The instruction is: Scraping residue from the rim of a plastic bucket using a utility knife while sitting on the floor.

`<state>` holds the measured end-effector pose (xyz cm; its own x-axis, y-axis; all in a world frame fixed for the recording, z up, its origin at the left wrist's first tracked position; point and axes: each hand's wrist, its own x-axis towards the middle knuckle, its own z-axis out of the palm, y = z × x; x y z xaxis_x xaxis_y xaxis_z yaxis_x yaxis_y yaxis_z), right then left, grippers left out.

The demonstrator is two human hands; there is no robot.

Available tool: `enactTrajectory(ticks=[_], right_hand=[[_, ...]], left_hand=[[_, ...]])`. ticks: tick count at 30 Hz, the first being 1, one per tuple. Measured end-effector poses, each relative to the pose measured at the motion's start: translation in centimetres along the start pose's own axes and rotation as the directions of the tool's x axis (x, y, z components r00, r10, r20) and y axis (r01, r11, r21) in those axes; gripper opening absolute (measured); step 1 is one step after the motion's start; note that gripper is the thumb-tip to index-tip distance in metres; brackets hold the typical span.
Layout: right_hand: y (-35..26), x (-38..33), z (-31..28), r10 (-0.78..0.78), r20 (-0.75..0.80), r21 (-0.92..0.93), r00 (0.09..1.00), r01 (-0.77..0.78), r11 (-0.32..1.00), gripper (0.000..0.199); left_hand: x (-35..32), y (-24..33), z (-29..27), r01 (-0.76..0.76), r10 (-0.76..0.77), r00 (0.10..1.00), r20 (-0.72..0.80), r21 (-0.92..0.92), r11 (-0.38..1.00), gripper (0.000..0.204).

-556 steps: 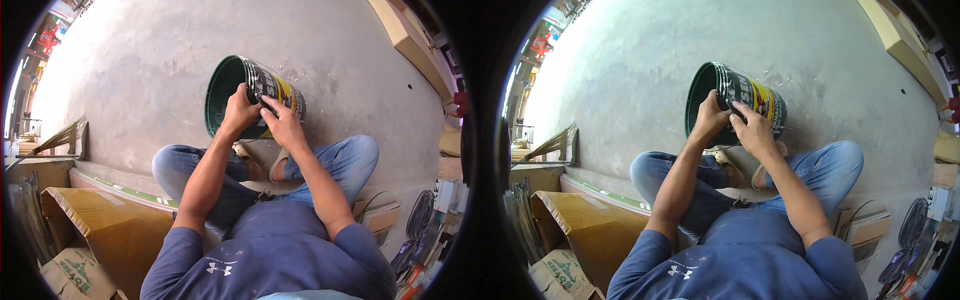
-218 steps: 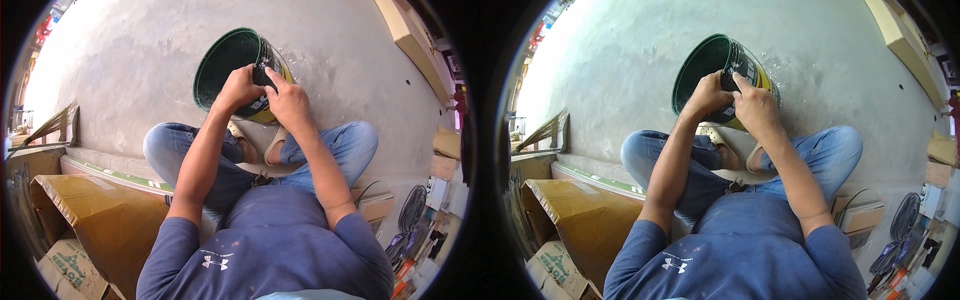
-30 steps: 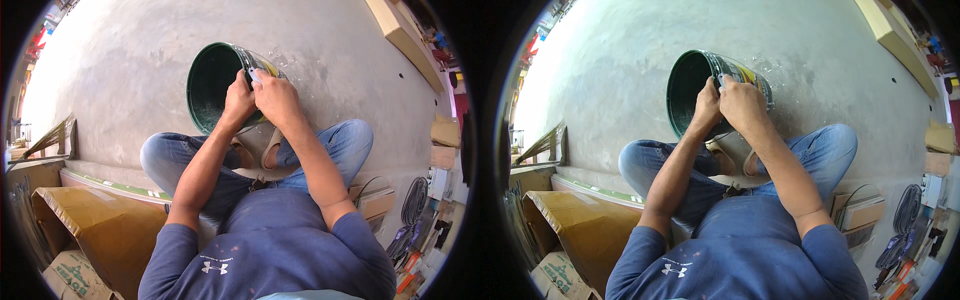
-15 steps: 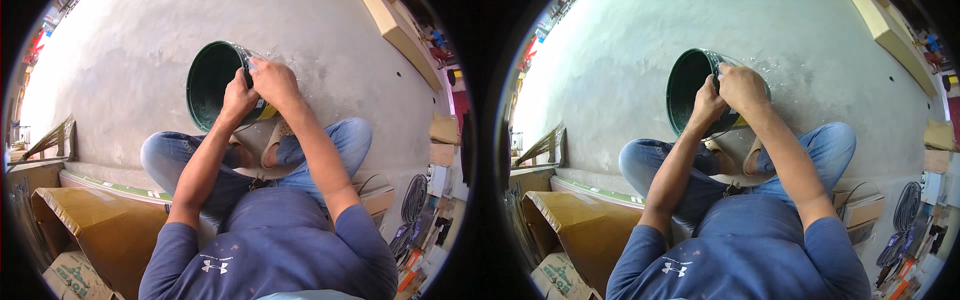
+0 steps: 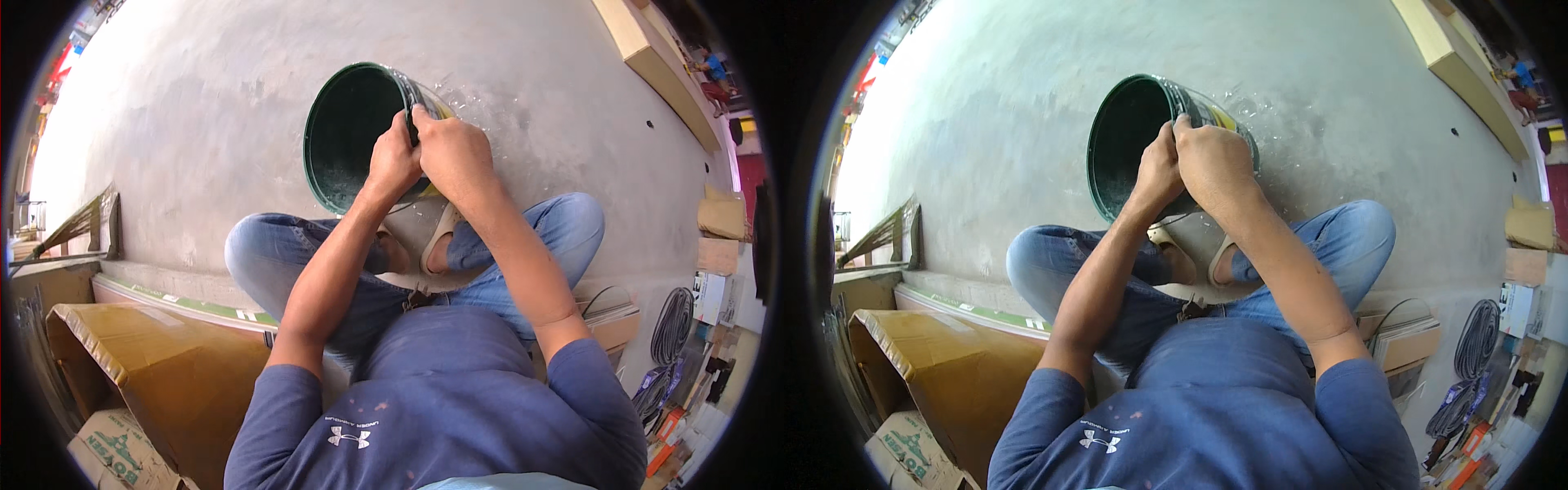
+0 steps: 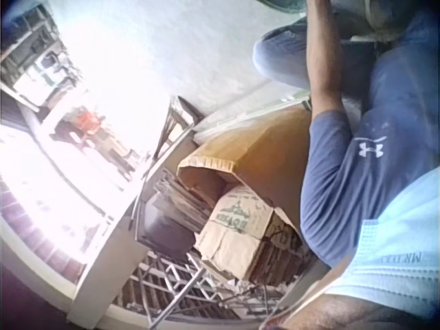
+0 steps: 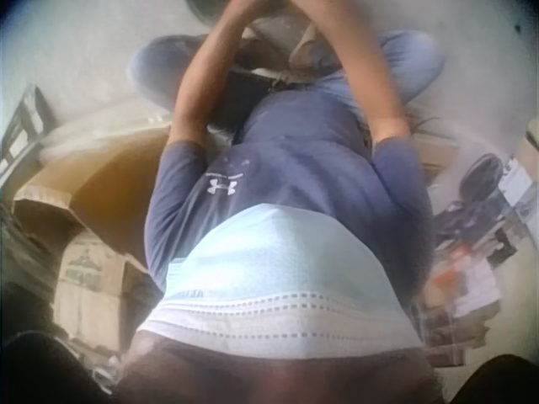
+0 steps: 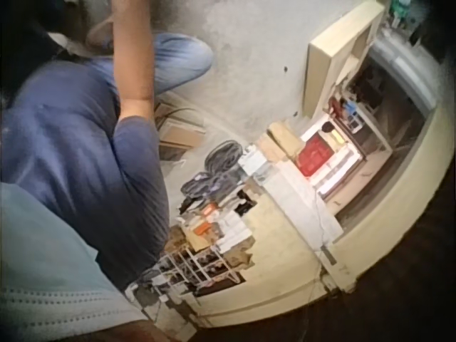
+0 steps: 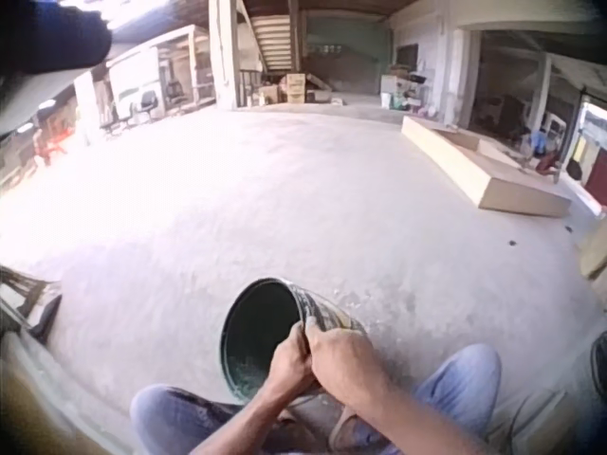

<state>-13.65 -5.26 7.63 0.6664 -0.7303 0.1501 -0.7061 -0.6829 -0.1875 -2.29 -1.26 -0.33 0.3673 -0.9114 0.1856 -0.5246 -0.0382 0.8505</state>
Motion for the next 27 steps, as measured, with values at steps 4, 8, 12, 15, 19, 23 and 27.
enactTrajectory(ticks=[4, 8, 12, 15, 19, 23, 27], right_hand=[[2.2, 2.2, 0.0, -0.030, -0.044, 0.021, 0.999, 0.031, 0.999, 0.030], [3.8, 2.8, 0.9, 0.056, -0.009, 0.168, 0.998, -0.054, 0.984, 0.034], [9.3, 2.1, 2.3, 0.320, -0.108, 0.222, 0.941, -0.291, 0.931, 0.036], [7.5, 0.5, 2.2, 0.326, -0.007, 0.469, 0.945, -0.285, 0.836, 0.040], [6.0, -0.2, 2.5, 0.278, -0.049, 0.518, 0.959, -0.213, 0.828, 0.041], [6.8, -0.1, 3.3, 0.151, -0.162, 0.412, 0.975, -0.073, 0.908, 0.040], [6.4, -0.2, 2.7, 0.116, -0.136, 0.333, 0.984, -0.065, 0.941, 0.040]], left_hand=[[0.5, 0.2, 0.3, 0.075, -0.076, 0.996, 0.054, 0.014, 0.997, 0.051], [0.8, -0.8, -1.6, 0.112, -0.106, 0.991, 0.086, -0.068, 0.991, 0.047], [1.2, -1.1, -3.4, 0.131, -0.095, 0.960, 0.262, -0.125, 0.983, 0.046], [1.3, -2.7, -4.2, 0.175, -0.082, 0.940, 0.332, -0.262, 0.949, 0.042], [1.6, -1.6, -3.8, 0.252, -0.141, 0.883, 0.447, -0.199, 0.947, 0.039], [1.3, -0.1, -3.9, 0.263, -0.179, 0.875, 0.450, -0.131, 0.956, 0.035], [1.2, -1.3, -3.4, 0.244, -0.156, 0.901, 0.405, -0.176, 0.954, 0.041]])
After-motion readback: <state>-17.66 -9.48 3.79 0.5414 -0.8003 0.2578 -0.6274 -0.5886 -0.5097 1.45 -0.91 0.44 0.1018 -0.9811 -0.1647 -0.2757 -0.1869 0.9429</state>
